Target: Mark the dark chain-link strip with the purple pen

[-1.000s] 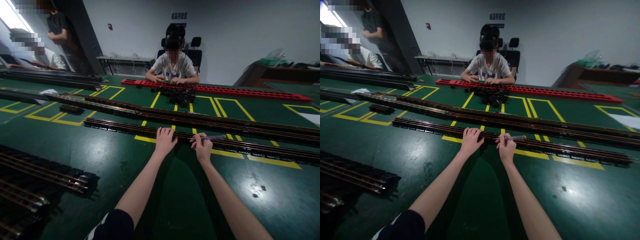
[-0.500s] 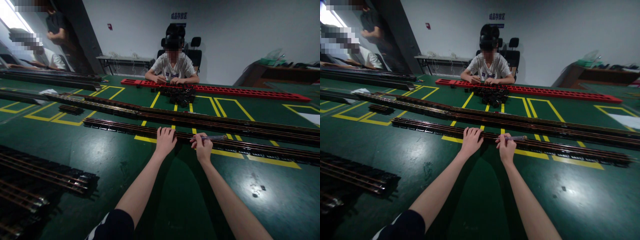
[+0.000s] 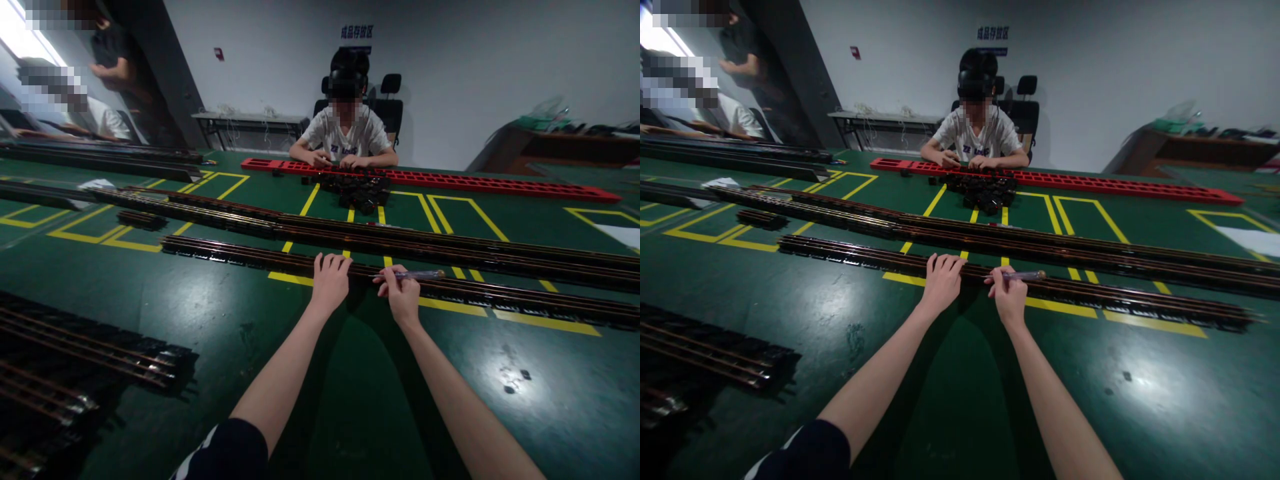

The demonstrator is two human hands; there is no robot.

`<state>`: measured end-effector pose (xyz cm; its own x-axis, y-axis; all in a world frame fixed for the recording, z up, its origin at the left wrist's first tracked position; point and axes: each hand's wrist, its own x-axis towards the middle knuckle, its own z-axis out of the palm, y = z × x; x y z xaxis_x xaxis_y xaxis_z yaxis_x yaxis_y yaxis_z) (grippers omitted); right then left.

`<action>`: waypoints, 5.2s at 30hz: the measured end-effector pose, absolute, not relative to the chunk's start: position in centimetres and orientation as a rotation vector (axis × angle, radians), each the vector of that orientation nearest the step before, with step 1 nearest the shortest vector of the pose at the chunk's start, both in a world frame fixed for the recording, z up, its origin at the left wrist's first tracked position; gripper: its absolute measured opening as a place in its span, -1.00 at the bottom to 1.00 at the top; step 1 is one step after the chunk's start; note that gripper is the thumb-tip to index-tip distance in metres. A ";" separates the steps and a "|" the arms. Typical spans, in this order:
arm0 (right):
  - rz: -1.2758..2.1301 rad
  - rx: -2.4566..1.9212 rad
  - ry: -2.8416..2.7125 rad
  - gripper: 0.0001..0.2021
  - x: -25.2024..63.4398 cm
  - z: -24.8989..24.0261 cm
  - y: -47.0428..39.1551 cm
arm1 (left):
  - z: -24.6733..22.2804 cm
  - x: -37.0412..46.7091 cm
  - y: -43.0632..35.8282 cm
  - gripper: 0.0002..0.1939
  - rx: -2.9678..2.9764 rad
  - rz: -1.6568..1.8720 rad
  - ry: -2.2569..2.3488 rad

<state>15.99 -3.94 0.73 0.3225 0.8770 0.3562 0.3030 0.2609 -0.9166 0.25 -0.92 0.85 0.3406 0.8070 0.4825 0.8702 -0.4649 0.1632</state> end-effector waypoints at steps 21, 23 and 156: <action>0.571 -1.300 -1.222 -0.61 15.9 1.1 -4.1 | 0.9 -0.1 -0.5 -0.59 -2.384 -0.890 -1.762; 0.565 -1.301 -1.213 -0.61 15.9 1.1 -4.1 | 0.9 -0.1 -0.5 -0.60 -2.383 -0.916 -1.773; 0.572 -1.291 -1.210 -0.69 16.0 0.9 -3.9 | 0.4 0.1 -0.4 -0.62 -2.528 -0.890 -1.520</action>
<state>16.03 -3.87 0.92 0.3342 0.8751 0.3499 0.2858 0.2596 -0.9224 0.14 -0.38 0.43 0.3470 0.7914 0.5033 0.8263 -0.5118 0.2352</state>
